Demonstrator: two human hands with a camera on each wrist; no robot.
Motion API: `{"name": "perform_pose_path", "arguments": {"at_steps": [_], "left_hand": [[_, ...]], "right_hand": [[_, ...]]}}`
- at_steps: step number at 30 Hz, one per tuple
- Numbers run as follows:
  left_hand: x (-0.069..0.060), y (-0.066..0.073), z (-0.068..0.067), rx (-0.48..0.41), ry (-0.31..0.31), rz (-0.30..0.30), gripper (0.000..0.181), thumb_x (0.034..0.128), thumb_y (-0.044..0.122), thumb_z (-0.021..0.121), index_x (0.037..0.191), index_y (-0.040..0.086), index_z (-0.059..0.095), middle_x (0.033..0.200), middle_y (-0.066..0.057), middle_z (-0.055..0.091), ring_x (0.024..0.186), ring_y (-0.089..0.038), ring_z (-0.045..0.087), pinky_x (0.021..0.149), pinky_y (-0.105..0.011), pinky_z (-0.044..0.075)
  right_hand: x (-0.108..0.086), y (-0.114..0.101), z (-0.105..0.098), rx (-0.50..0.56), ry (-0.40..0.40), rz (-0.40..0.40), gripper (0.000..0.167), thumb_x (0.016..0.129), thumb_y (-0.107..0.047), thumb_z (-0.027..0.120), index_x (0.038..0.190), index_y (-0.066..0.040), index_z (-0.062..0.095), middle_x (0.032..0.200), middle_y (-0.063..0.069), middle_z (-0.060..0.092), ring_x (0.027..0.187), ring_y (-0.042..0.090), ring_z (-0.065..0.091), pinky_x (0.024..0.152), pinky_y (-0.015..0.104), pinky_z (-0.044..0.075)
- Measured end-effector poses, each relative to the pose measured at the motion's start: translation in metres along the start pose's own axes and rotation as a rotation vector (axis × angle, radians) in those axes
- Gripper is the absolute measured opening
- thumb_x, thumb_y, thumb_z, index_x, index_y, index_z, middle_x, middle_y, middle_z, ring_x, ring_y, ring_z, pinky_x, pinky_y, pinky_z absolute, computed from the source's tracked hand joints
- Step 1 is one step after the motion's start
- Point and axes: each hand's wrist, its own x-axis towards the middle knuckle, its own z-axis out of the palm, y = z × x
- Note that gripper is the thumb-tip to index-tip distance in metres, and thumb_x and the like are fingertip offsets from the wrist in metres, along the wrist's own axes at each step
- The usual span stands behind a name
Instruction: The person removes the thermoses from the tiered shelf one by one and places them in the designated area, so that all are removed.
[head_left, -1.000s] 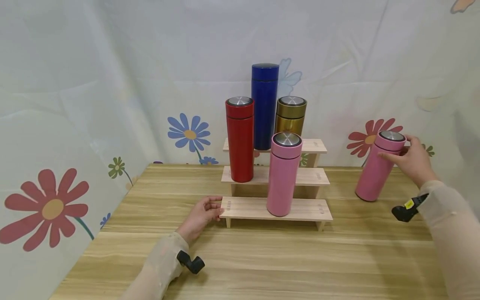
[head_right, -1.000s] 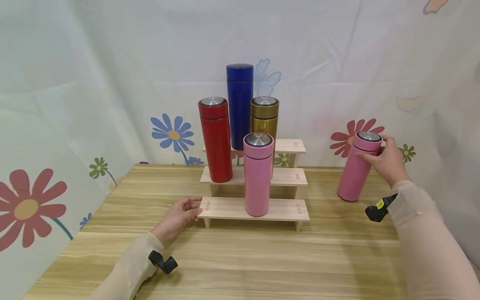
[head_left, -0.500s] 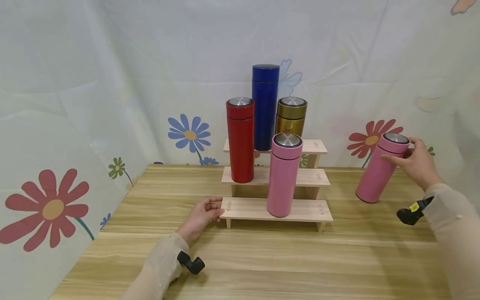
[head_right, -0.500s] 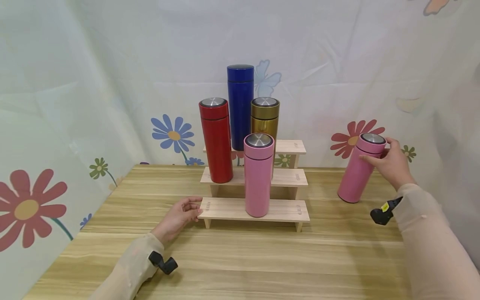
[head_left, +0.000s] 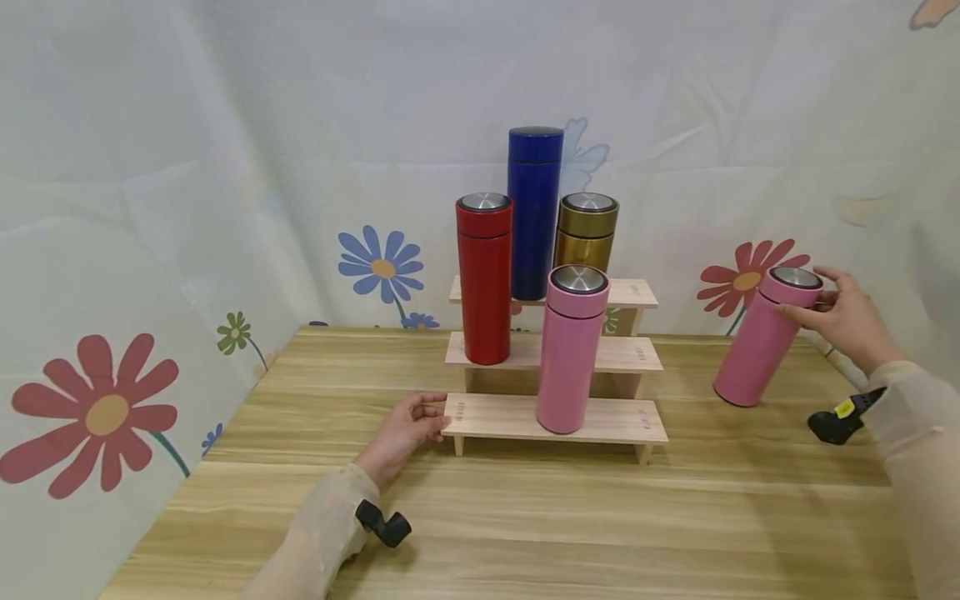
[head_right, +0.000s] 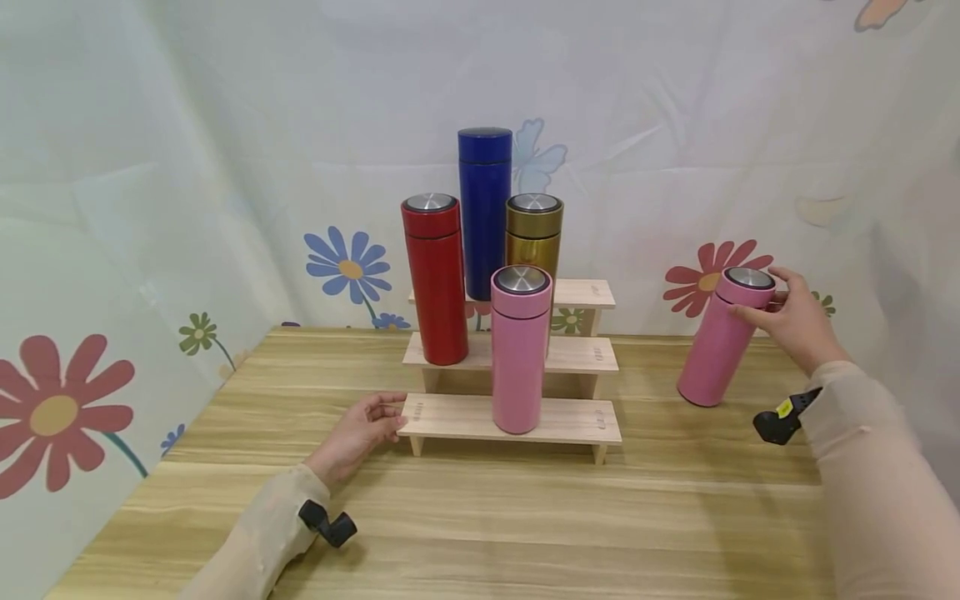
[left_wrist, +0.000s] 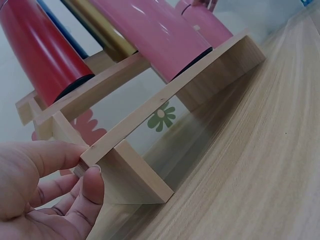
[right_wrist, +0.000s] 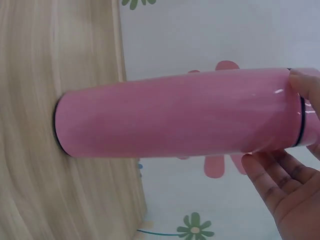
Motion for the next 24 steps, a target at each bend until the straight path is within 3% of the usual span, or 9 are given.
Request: {"name": "perform_pose_path", "arguments": {"at_steps": [10, 18, 19, 22, 24], "left_hand": [[-0.001, 0.0, 0.001, 0.0, -0.005, -0.006, 0.045, 0.0924, -0.001, 0.057, 0.135, -0.006, 0.044, 0.099, -0.008, 0.056, 0.081, -0.012, 0.054, 0.068, -0.022, 0.052], [0.0, 0.0, 0.001, -0.002, -0.01, -0.005, 0.044, 0.0927, 0.0, 0.058, 0.134, -0.005, 0.044, 0.1, -0.008, 0.056, 0.081, -0.012, 0.054, 0.068, -0.022, 0.052], [0.0, 0.0, 0.001, -0.004, -0.008, -0.005, 0.044, 0.0927, 0.0, 0.058, 0.134, -0.005, 0.044, 0.1, -0.008, 0.056, 0.082, -0.012, 0.054, 0.067, -0.022, 0.052], [-0.001, 0.0, 0.001, -0.008, -0.011, -0.005, 0.045, 0.0927, 0.0, 0.058, 0.134, -0.006, 0.044, 0.1, -0.008, 0.056, 0.082, -0.012, 0.054, 0.067, -0.022, 0.051], [-0.001, 0.0, 0.0, -0.009, -0.012, -0.002, 0.045, 0.0927, 0.0, 0.058, 0.135, -0.006, 0.043, 0.1, -0.008, 0.056, 0.082, -0.012, 0.054, 0.067, -0.022, 0.051]], "right_hand": [[0.002, -0.012, -0.021, -0.019, -0.009, 0.034, 0.094, 0.094, -0.038, 0.058, 0.152, 0.002, -0.005, 0.138, 0.046, 0.029, 0.065, -0.021, 0.042, 0.056, 0.004, 0.039], [0.009, -0.029, -0.04, -0.018, -0.009, 0.027, 0.092, 0.096, -0.037, 0.054, 0.152, 0.0, -0.008, 0.145, 0.046, 0.018, 0.07, -0.015, 0.044, 0.055, 0.003, 0.037], [0.009, -0.033, -0.043, -0.024, -0.003, 0.023, 0.092, 0.096, -0.037, 0.054, 0.152, -0.001, -0.008, 0.145, 0.046, 0.018, 0.069, -0.015, 0.043, 0.06, 0.008, 0.045], [0.014, -0.044, -0.05, -0.056, 0.018, 0.011, 0.091, 0.096, -0.039, 0.054, 0.153, -0.002, -0.006, 0.144, 0.045, 0.021, 0.063, -0.021, 0.038, 0.068, 0.018, 0.052], [0.018, -0.053, -0.055, -0.085, 0.033, 0.004, 0.091, 0.095, -0.04, 0.055, 0.153, -0.002, -0.004, 0.143, 0.045, 0.023, 0.062, -0.019, 0.039, 0.081, 0.041, 0.056]]}}
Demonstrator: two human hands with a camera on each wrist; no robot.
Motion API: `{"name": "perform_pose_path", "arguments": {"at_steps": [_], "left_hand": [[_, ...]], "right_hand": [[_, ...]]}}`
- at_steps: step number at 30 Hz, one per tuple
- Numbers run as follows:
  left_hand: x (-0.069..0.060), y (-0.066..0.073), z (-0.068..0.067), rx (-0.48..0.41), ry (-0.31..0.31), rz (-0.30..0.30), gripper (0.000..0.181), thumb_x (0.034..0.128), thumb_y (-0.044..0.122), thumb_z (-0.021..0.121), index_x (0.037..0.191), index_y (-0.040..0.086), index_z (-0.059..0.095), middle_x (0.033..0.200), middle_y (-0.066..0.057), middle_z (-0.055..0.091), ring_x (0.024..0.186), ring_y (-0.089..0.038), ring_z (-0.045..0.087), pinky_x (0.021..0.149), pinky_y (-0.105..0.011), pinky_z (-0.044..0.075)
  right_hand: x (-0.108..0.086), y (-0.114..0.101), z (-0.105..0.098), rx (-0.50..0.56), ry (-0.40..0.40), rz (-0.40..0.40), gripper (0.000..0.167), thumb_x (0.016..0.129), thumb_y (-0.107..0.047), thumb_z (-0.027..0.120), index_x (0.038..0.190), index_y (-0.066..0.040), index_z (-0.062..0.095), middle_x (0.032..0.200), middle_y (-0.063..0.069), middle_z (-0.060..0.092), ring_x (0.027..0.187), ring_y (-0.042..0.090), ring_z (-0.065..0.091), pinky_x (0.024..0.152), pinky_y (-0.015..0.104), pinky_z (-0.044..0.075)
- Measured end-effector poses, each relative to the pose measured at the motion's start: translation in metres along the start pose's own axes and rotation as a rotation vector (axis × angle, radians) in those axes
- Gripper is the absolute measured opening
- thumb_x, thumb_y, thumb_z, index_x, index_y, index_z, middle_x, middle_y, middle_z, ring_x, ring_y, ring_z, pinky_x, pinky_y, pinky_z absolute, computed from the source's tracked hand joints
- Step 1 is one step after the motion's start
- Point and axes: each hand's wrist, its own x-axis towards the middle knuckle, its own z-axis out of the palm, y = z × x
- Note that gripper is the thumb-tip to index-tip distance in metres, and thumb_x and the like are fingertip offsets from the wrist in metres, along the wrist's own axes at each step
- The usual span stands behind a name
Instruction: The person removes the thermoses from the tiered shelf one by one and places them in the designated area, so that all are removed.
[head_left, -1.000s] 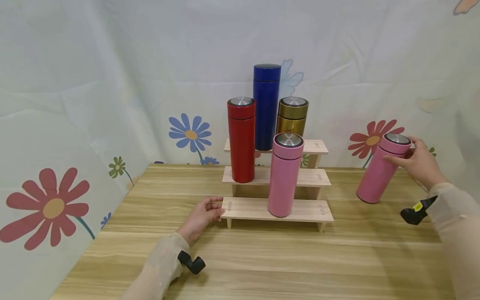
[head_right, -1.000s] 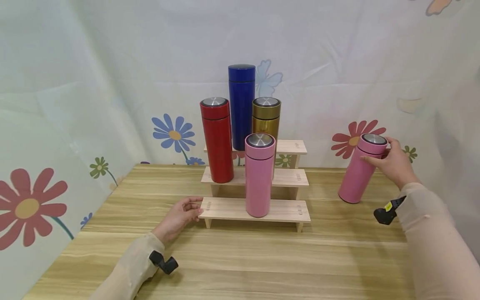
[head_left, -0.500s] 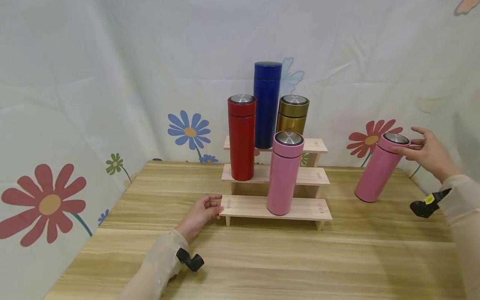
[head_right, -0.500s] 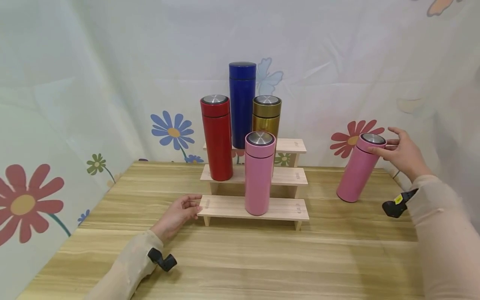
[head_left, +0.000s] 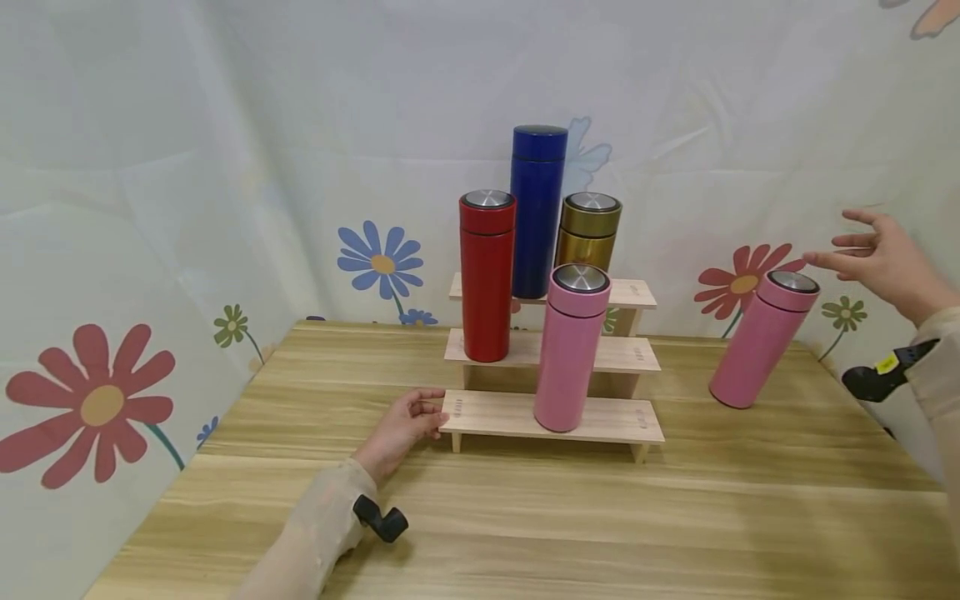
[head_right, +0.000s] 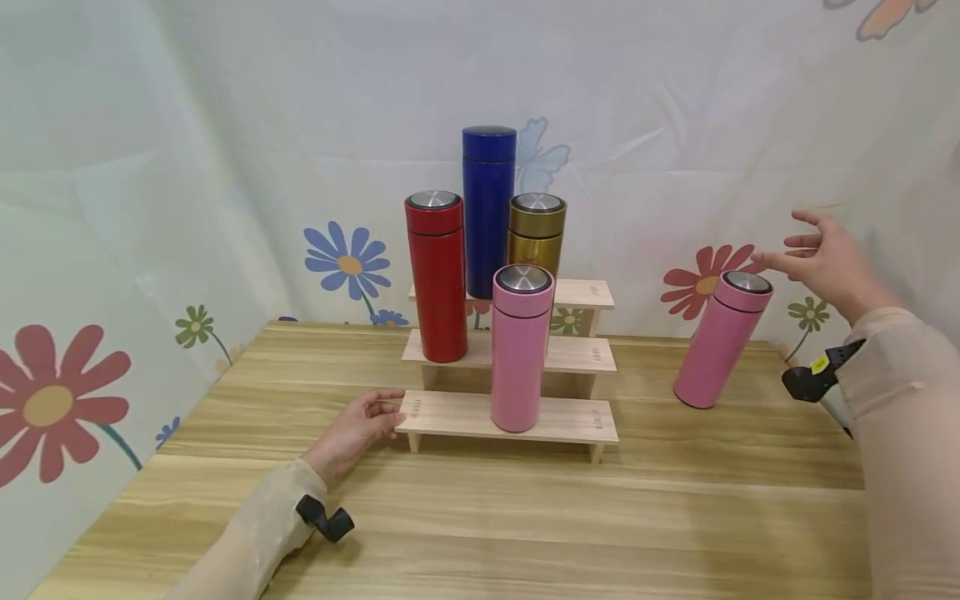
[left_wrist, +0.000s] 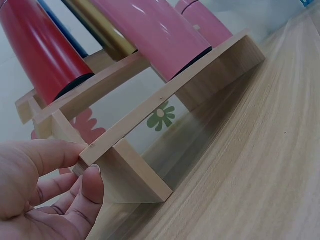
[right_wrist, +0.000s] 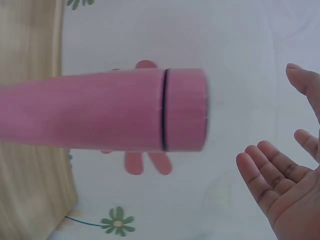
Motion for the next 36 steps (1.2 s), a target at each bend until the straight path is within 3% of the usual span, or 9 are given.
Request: {"name": "perform_pose_path", "arguments": {"at_steps": [1, 2, 3, 4, 5, 15, 25, 36], "left_hand": [[0.0, 0.0, 0.0, 0.002, -0.001, 0.002, 0.045, 0.0927, 0.0, 0.058, 0.135, -0.006, 0.043, 0.101, -0.008, 0.056, 0.082, -0.012, 0.054, 0.067, -0.022, 0.051], [0.001, 0.0, 0.0, 0.004, -0.002, 0.002, 0.045, 0.0927, 0.0, 0.058, 0.135, -0.006, 0.043, 0.101, -0.009, 0.056, 0.082, -0.012, 0.054, 0.067, -0.022, 0.051], [0.001, 0.0, 0.0, 0.006, -0.003, 0.004, 0.045, 0.0927, 0.0, 0.058, 0.135, -0.006, 0.043, 0.102, -0.009, 0.057, 0.082, -0.012, 0.054, 0.067, -0.023, 0.051], [0.001, 0.0, 0.0, 0.007, -0.003, 0.004, 0.045, 0.0927, 0.0, 0.058, 0.135, -0.006, 0.043, 0.103, -0.009, 0.057, 0.082, -0.012, 0.054, 0.068, -0.023, 0.051], [0.001, 0.0, 0.0, 0.009, -0.004, 0.006, 0.045, 0.0927, 0.0, 0.058, 0.135, -0.006, 0.043, 0.103, -0.01, 0.057, 0.083, -0.012, 0.054, 0.068, -0.023, 0.051], [0.001, 0.001, 0.002, 0.003, 0.01, 0.001, 0.045, 0.0917, -0.001, 0.059, 0.134, -0.005, 0.045, 0.102, -0.01, 0.058, 0.082, -0.014, 0.056, 0.068, -0.023, 0.052], [0.0, 0.004, 0.0, 0.004, -0.004, 0.008, 0.046, 0.0936, 0.002, 0.057, 0.136, -0.007, 0.041, 0.103, -0.01, 0.056, 0.083, -0.012, 0.055, 0.069, -0.023, 0.053], [0.003, -0.001, -0.001, 0.002, 0.0, 0.018, 0.046, 0.0925, 0.0, 0.058, 0.135, -0.008, 0.042, 0.1, -0.009, 0.058, 0.081, -0.012, 0.056, 0.071, -0.024, 0.053]], "right_hand": [[0.002, -0.004, -0.003, -0.016, 0.009, -0.001, 0.091, 0.095, -0.042, 0.055, 0.153, -0.003, -0.004, 0.144, 0.044, 0.024, 0.062, -0.019, 0.039, 0.086, 0.053, 0.052], [0.005, -0.008, -0.006, -0.023, 0.018, 0.001, 0.091, 0.094, -0.043, 0.055, 0.154, -0.004, -0.003, 0.144, 0.043, 0.025, 0.063, -0.018, 0.039, 0.088, 0.053, 0.052], [0.007, -0.013, -0.01, -0.03, 0.021, 0.002, 0.092, 0.094, -0.044, 0.055, 0.154, -0.005, -0.003, 0.145, 0.043, 0.025, 0.064, -0.017, 0.039, 0.093, 0.063, 0.044], [0.01, -0.018, -0.013, -0.039, 0.027, 0.001, 0.092, 0.094, -0.044, 0.055, 0.154, -0.006, -0.002, 0.145, 0.042, 0.026, 0.064, -0.017, 0.039, 0.093, 0.063, 0.044], [0.012, -0.023, -0.016, -0.04, 0.03, 0.001, 0.092, 0.094, -0.045, 0.055, 0.154, -0.006, -0.002, 0.146, 0.041, 0.025, 0.064, -0.017, 0.039, 0.095, 0.07, 0.035], [0.024, -0.078, -0.033, -0.051, 0.002, -0.019, 0.091, 0.094, -0.046, 0.055, 0.155, -0.011, -0.002, 0.15, 0.036, 0.024, 0.062, -0.014, 0.041, 0.102, 0.071, 0.028], [0.035, -0.125, -0.034, -0.031, -0.065, -0.079, 0.087, 0.094, -0.047, 0.054, 0.156, -0.018, 0.0, 0.151, 0.032, 0.027, 0.063, -0.013, 0.046, 0.107, 0.073, 0.017], [0.05, -0.16, -0.02, -0.008, -0.094, -0.157, 0.084, 0.093, -0.047, 0.055, 0.156, -0.017, 0.006, 0.149, 0.031, 0.032, 0.062, -0.013, 0.052, 0.108, 0.067, 0.027]]}}
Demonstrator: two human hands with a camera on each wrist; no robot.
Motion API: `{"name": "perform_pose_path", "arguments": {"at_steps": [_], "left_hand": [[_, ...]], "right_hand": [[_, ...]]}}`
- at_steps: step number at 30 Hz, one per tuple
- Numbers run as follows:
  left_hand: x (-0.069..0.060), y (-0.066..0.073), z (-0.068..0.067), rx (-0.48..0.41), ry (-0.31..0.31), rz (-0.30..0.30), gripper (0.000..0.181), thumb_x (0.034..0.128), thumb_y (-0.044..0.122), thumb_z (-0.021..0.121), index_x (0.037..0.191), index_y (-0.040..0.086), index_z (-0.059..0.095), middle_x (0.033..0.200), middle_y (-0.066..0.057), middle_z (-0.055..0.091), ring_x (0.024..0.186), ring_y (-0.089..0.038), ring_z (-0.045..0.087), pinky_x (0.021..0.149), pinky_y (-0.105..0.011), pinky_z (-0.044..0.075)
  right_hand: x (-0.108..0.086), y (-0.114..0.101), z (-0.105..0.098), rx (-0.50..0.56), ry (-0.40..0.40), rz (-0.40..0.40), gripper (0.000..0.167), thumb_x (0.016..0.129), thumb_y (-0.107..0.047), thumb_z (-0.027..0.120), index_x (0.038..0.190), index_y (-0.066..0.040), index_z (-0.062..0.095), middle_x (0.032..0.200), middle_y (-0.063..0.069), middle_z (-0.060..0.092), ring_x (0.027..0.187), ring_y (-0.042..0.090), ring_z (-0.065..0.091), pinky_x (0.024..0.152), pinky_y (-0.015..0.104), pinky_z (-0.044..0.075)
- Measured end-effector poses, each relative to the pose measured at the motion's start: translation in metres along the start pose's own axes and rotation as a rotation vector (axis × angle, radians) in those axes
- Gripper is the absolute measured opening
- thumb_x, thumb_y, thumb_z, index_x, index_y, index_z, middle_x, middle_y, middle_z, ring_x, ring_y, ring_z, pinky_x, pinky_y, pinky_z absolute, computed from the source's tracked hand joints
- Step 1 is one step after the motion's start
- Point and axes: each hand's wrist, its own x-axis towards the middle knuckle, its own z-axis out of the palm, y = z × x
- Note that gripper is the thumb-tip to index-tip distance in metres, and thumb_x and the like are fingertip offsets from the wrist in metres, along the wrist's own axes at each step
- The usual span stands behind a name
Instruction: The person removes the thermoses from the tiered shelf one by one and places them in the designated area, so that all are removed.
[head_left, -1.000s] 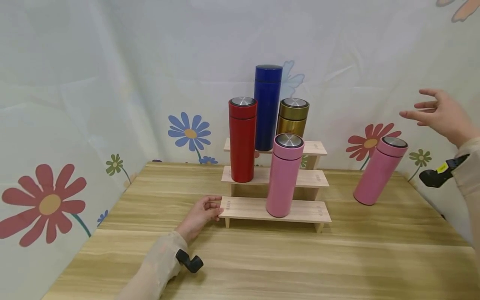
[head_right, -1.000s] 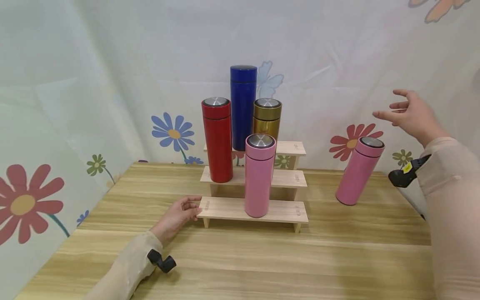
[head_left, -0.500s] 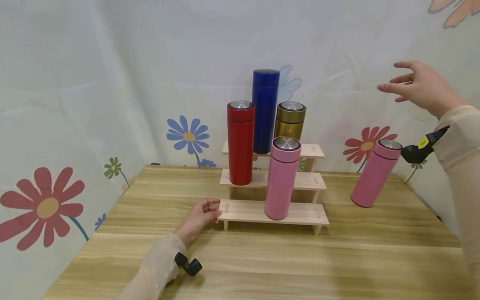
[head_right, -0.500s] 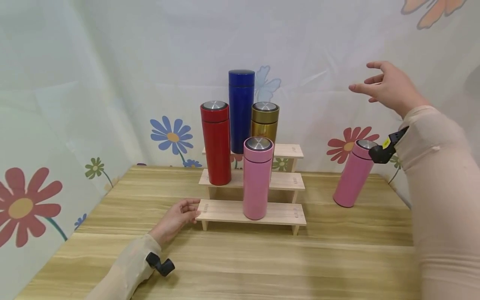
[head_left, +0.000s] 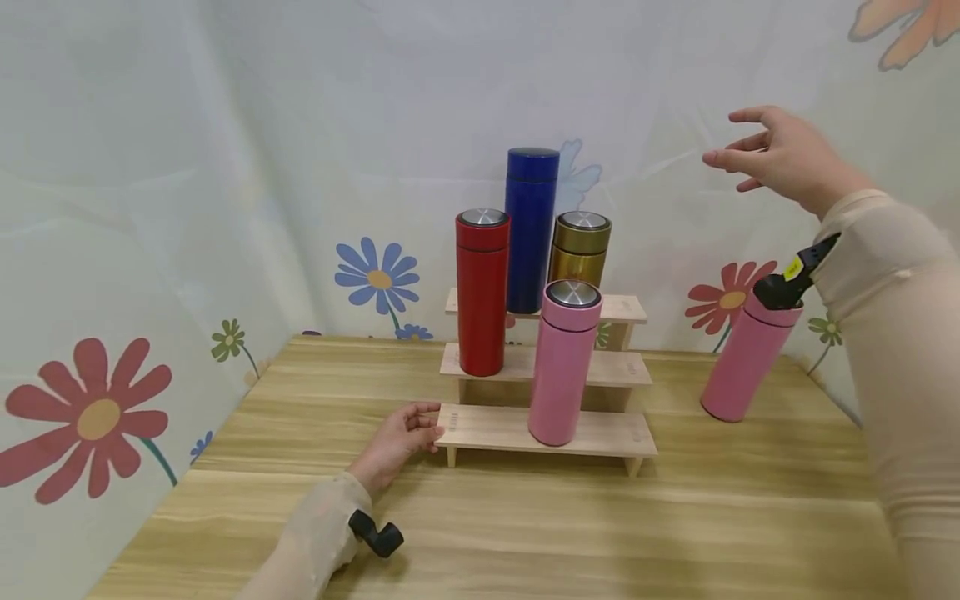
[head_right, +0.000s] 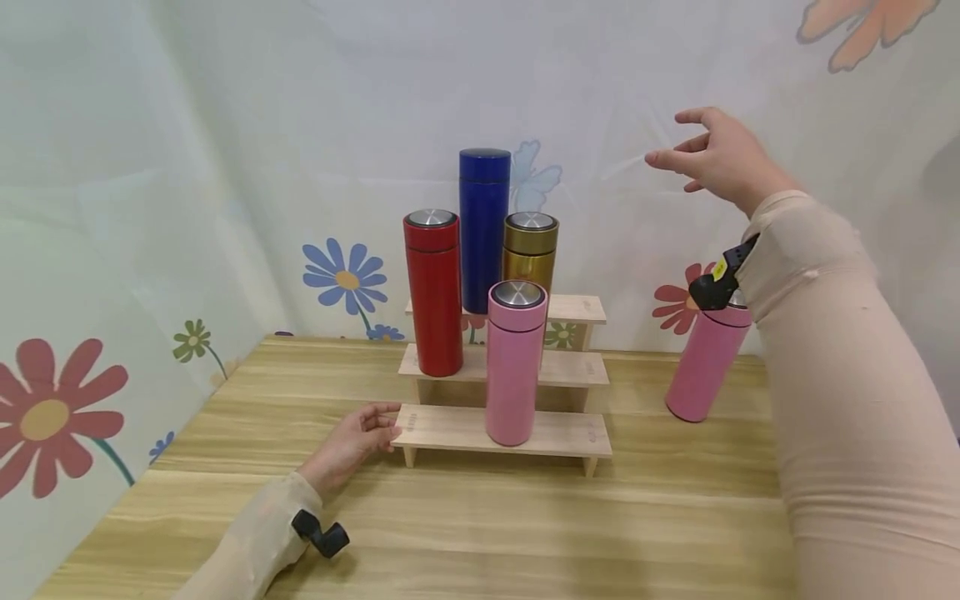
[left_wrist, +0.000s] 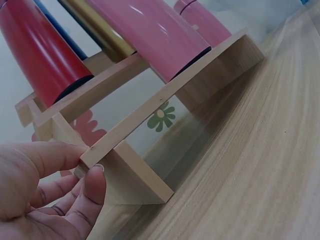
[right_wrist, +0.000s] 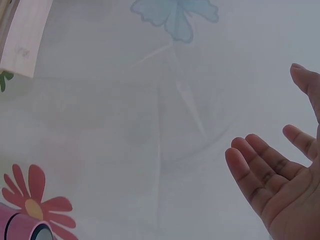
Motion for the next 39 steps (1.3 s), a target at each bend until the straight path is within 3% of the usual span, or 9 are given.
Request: {"name": "perform_pose_path", "arguments": {"at_steps": [9, 14, 19, 29, 39], "left_hand": [[0.002, 0.001, 0.003, 0.005, 0.013, -0.006, 0.046, 0.0929, 0.0, 0.057, 0.136, -0.006, 0.043, 0.1, -0.009, 0.057, 0.081, -0.012, 0.056, 0.072, -0.025, 0.053], [0.004, 0.002, 0.004, 0.007, 0.007, 0.009, 0.045, 0.0931, -0.001, 0.057, 0.135, -0.007, 0.043, 0.1, -0.01, 0.058, 0.08, -0.011, 0.056, 0.071, -0.025, 0.053], [0.006, 0.0, 0.006, 0.001, -0.021, 0.023, 0.046, 0.0931, 0.0, 0.057, 0.136, -0.009, 0.041, 0.099, -0.01, 0.058, 0.079, -0.012, 0.056, 0.07, -0.024, 0.053], [0.008, -0.003, 0.007, -0.016, -0.008, 0.012, 0.046, 0.092, -0.001, 0.058, 0.135, -0.008, 0.043, 0.098, -0.009, 0.056, 0.08, -0.013, 0.056, 0.071, -0.024, 0.054], [0.007, -0.005, 0.003, -0.009, 0.012, 0.013, 0.046, 0.0913, -0.001, 0.058, 0.134, -0.007, 0.044, 0.097, -0.008, 0.055, 0.079, -0.012, 0.056, 0.07, -0.024, 0.054]], "right_hand": [[0.011, -0.029, 0.015, -0.002, -0.021, -0.044, 0.083, 0.094, -0.047, 0.055, 0.156, -0.016, 0.008, 0.149, 0.027, 0.035, 0.069, -0.005, 0.053, 0.106, 0.064, 0.034], [0.017, -0.043, 0.031, 0.011, -0.022, -0.057, 0.083, 0.093, -0.049, 0.054, 0.155, -0.017, 0.01, 0.148, 0.025, 0.039, 0.091, 0.02, 0.06, 0.105, 0.06, 0.038], [0.022, -0.054, 0.05, 0.041, -0.048, -0.083, 0.083, 0.093, -0.051, 0.053, 0.155, -0.017, 0.01, 0.147, 0.023, 0.041, 0.114, 0.039, 0.054, 0.103, 0.056, 0.042], [0.034, -0.073, 0.084, 0.106, -0.092, -0.116, 0.082, 0.093, -0.05, 0.055, 0.155, -0.017, 0.012, 0.146, 0.021, 0.043, 0.128, 0.036, 0.047, 0.104, 0.053, 0.043], [0.046, -0.089, 0.107, 0.147, -0.137, -0.137, 0.082, 0.092, -0.046, 0.059, 0.154, -0.017, 0.015, 0.147, 0.02, 0.043, 0.124, 0.035, 0.051, 0.105, 0.051, 0.043]]}}
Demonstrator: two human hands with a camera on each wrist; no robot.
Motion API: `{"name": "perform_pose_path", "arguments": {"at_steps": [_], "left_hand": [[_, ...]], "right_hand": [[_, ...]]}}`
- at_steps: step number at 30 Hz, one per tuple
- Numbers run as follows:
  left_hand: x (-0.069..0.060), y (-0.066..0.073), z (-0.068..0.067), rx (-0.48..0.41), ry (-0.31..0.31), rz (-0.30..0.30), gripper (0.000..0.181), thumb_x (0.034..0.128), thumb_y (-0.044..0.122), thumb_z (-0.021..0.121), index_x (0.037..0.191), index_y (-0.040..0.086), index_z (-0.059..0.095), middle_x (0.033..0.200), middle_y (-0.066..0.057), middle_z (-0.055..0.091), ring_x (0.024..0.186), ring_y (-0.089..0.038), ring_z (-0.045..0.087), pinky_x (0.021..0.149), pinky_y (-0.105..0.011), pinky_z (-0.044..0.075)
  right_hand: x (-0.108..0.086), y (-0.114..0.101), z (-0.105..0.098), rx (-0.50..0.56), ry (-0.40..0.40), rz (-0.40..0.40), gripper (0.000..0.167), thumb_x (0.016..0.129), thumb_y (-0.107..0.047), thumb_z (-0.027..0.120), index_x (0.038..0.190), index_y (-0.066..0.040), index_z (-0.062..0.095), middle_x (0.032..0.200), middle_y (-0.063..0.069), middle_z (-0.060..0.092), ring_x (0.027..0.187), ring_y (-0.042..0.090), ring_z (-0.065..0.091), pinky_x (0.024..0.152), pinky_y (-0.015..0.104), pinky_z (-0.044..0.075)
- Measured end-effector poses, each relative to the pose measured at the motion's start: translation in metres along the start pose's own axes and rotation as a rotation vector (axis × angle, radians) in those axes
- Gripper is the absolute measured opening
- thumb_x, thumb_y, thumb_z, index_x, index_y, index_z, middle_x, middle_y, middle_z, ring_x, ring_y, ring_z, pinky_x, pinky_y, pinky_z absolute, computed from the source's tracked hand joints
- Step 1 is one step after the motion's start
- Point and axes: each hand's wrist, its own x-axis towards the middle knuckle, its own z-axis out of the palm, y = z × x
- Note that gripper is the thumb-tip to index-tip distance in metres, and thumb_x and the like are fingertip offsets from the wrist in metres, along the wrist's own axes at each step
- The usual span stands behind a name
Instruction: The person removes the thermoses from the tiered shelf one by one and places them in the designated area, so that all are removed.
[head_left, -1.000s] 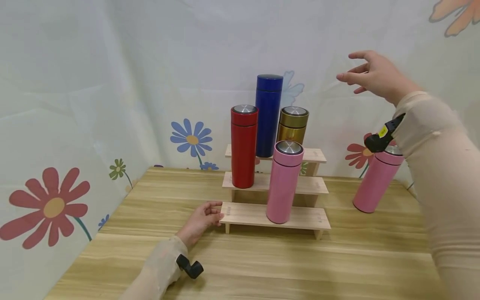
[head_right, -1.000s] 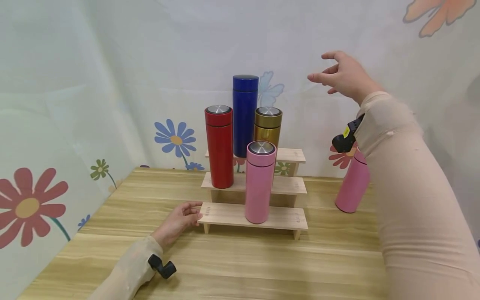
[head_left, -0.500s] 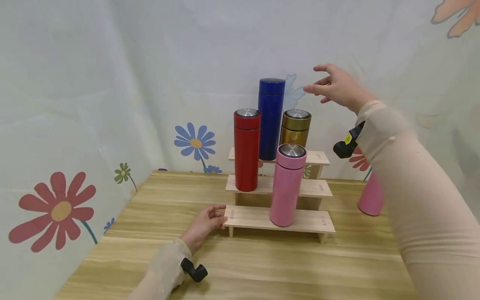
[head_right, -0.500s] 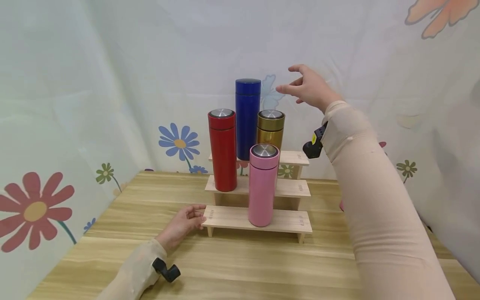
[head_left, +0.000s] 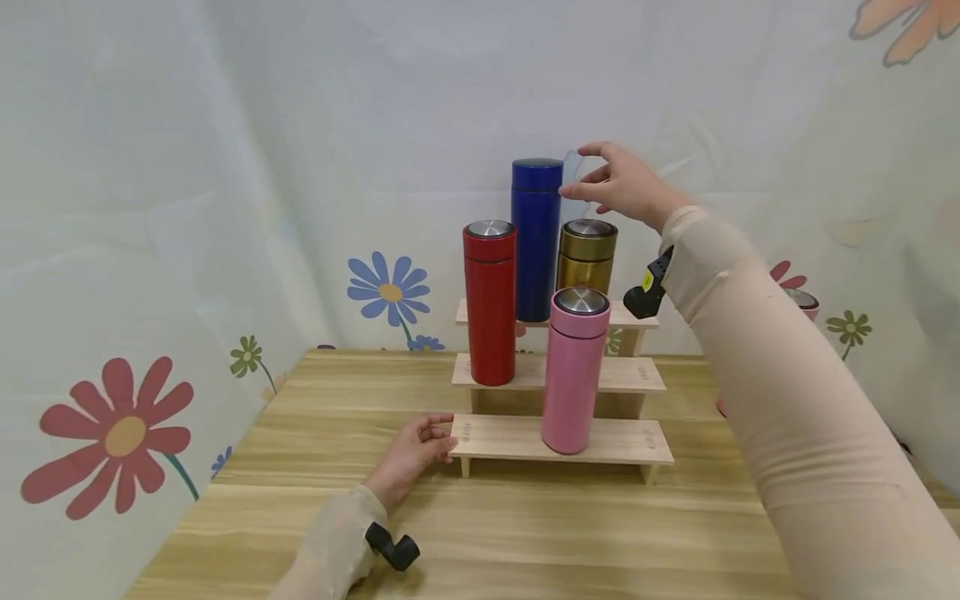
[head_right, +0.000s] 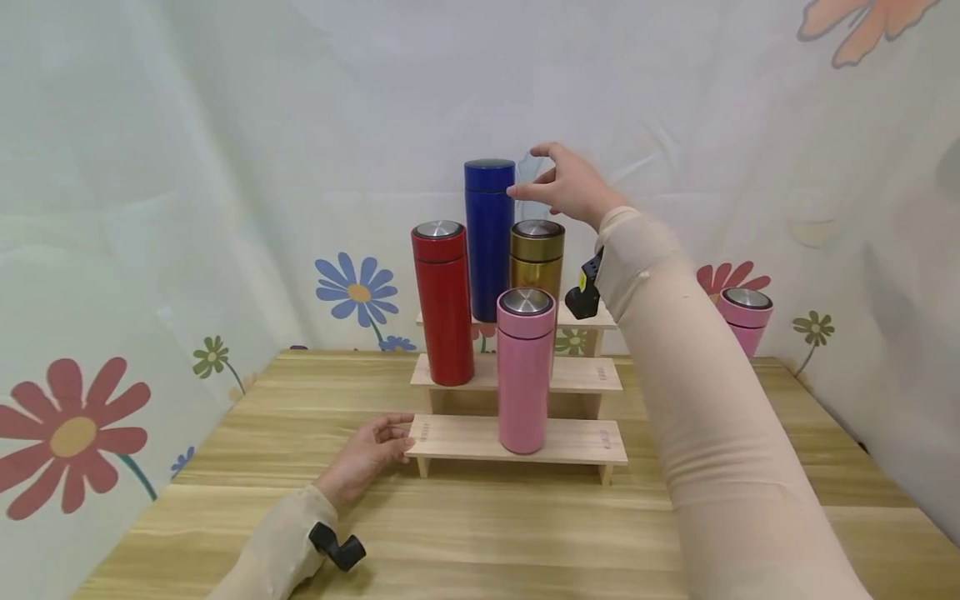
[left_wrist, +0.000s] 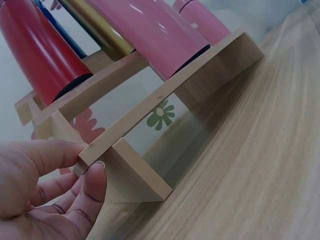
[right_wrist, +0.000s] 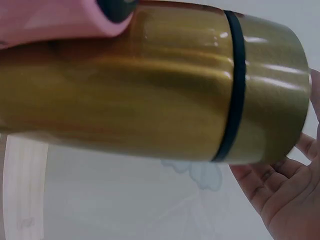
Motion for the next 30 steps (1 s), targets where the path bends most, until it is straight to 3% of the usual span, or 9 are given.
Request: {"name": "perform_pose_path", "arguments": {"at_steps": [10, 30], "left_hand": [[-0.001, 0.0, 0.002, 0.005, -0.007, 0.008, 0.047, 0.0913, 0.0, 0.059, 0.135, -0.007, 0.043, 0.097, -0.008, 0.055, 0.078, -0.012, 0.055, 0.071, -0.025, 0.054], [0.0, 0.001, 0.0, -0.002, -0.008, 0.009, 0.046, 0.0918, 0.0, 0.059, 0.135, -0.008, 0.043, 0.094, -0.005, 0.054, 0.076, -0.011, 0.054, 0.07, -0.025, 0.053]], "right_hand": [[0.012, -0.001, 0.011, 0.015, -0.041, 0.0, 0.085, 0.091, -0.043, 0.06, 0.155, -0.015, 0.011, 0.146, 0.022, 0.043, 0.122, 0.039, 0.052, 0.105, 0.05, 0.044], [0.016, -0.017, 0.004, -0.079, -0.098, -0.003, 0.089, 0.091, -0.047, 0.059, 0.155, -0.014, 0.006, 0.149, 0.022, 0.038, 0.128, 0.036, 0.048, 0.104, 0.049, 0.045]]}}
